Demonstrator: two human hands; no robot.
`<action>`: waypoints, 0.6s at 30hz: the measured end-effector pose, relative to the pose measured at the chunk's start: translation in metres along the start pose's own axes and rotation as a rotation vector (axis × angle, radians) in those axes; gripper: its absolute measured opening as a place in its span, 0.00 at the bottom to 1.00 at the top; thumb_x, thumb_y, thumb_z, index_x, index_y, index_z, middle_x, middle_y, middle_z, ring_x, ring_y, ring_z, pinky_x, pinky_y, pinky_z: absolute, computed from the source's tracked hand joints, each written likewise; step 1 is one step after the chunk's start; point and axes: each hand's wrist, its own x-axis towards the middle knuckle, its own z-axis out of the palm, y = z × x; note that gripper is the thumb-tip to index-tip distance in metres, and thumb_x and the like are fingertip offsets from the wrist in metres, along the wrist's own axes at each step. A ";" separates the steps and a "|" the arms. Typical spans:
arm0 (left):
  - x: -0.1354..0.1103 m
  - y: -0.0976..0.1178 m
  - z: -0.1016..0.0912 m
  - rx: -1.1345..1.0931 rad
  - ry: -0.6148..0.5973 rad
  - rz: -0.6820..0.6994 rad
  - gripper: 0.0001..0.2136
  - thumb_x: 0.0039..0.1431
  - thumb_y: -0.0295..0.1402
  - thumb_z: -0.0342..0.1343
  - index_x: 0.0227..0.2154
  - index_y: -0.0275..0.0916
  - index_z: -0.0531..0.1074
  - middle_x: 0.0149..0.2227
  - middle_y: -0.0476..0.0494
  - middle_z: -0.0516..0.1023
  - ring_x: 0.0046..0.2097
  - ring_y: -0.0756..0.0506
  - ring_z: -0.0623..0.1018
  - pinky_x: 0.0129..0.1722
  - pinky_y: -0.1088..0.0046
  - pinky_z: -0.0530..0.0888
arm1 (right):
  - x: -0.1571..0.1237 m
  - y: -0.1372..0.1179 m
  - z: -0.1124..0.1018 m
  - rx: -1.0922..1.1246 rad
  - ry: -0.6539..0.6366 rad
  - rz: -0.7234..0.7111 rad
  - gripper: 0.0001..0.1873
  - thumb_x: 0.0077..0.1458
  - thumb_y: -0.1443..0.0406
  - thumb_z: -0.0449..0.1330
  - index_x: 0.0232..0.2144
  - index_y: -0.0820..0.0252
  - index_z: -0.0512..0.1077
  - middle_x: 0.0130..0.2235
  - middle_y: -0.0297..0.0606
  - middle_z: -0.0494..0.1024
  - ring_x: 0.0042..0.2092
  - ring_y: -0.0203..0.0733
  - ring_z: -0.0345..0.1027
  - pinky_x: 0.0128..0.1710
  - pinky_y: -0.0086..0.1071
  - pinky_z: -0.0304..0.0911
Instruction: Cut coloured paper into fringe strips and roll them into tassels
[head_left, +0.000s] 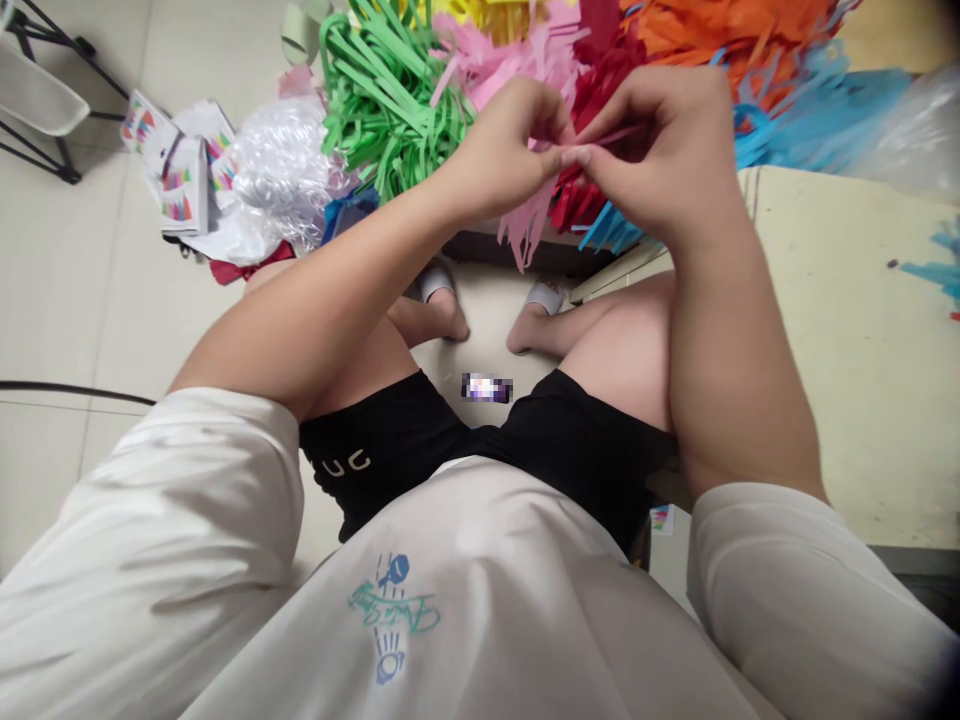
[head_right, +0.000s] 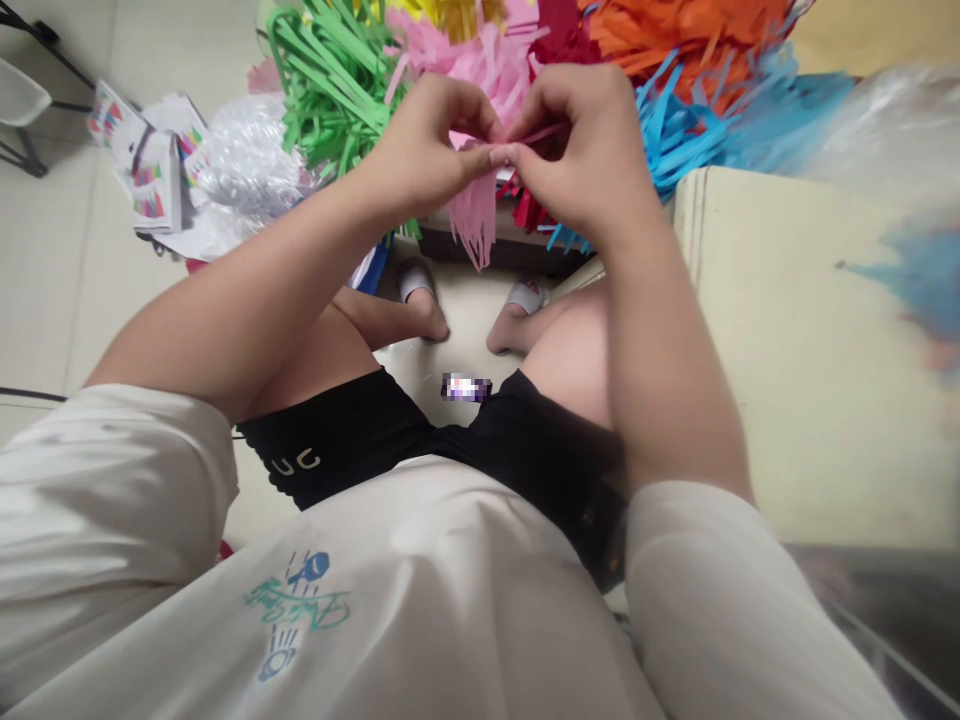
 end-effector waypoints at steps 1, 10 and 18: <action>-0.001 0.000 0.000 0.013 0.004 0.017 0.06 0.63 0.40 0.64 0.36 0.48 0.73 0.49 0.42 0.85 0.48 0.42 0.79 0.54 0.56 0.75 | 0.000 0.000 0.000 -0.003 0.003 0.003 0.06 0.48 0.60 0.73 0.29 0.43 0.80 0.36 0.32 0.87 0.38 0.49 0.82 0.37 0.45 0.73; -0.003 -0.003 0.003 0.261 0.058 0.128 0.02 0.68 0.35 0.62 0.41 0.47 0.77 0.55 0.37 0.84 0.56 0.36 0.80 0.62 0.51 0.72 | 0.002 0.005 -0.001 -0.115 -0.014 0.044 0.07 0.51 0.56 0.73 0.28 0.44 0.78 0.35 0.33 0.86 0.34 0.46 0.74 0.36 0.46 0.65; -0.006 0.002 0.002 0.291 0.063 0.096 0.05 0.67 0.35 0.62 0.43 0.45 0.80 0.55 0.36 0.83 0.59 0.35 0.80 0.62 0.48 0.71 | 0.003 0.014 0.001 -0.131 -0.004 0.060 0.07 0.52 0.57 0.72 0.28 0.46 0.77 0.33 0.33 0.83 0.32 0.43 0.68 0.36 0.43 0.63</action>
